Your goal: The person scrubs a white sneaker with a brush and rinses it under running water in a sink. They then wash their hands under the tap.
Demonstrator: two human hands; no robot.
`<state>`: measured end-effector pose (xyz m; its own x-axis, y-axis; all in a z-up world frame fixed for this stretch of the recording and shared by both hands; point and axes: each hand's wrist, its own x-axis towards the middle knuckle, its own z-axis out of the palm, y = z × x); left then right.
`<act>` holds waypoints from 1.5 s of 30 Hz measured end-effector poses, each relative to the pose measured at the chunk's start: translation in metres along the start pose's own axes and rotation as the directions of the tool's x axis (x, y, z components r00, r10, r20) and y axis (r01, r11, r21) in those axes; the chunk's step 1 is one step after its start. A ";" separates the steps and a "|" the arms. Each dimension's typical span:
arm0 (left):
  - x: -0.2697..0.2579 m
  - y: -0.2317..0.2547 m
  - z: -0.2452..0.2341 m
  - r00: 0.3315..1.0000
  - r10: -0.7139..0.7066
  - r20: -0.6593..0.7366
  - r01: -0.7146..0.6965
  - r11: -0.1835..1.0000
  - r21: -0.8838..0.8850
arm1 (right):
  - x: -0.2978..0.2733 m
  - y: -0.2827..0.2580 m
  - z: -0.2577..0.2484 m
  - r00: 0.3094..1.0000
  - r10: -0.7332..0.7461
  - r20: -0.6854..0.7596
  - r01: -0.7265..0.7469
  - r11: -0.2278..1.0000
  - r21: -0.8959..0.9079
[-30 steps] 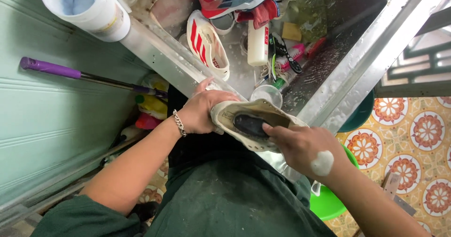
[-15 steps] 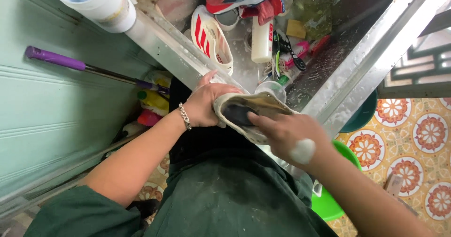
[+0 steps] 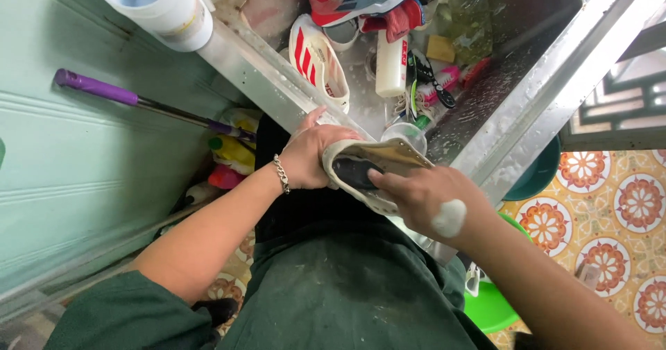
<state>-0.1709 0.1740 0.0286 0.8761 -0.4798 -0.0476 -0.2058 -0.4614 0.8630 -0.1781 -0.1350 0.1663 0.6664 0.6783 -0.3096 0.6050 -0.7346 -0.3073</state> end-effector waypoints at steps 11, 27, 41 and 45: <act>-0.008 -0.001 0.016 0.993 0.005 -0.120 -0.002 1.000 0.024 | 0.000 0.004 0.009 0.997 0.052 0.058 -0.058 0.993 0.104; -0.019 -0.003 0.026 0.989 -0.014 -0.146 0.020 0.999 0.040 | -0.072 0.020 0.035 0.945 0.000 -0.328 0.045 0.990 0.132; -0.029 0.011 0.029 0.978 -0.112 -0.176 0.118 0.993 0.027 | -0.094 0.080 0.177 0.457 0.861 -0.223 0.039 0.231 0.972; -0.039 0.030 0.025 0.976 -0.120 -0.184 0.131 0.990 0.049 | -0.083 0.060 0.148 0.366 0.883 -0.294 0.132 0.263 0.956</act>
<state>-0.2221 0.1607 0.0436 0.9595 -0.2757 -0.0572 -0.1108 -0.5562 0.8236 -0.2621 -0.2327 0.0404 0.9059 -0.4059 -0.1205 -0.1694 -0.0867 -0.9817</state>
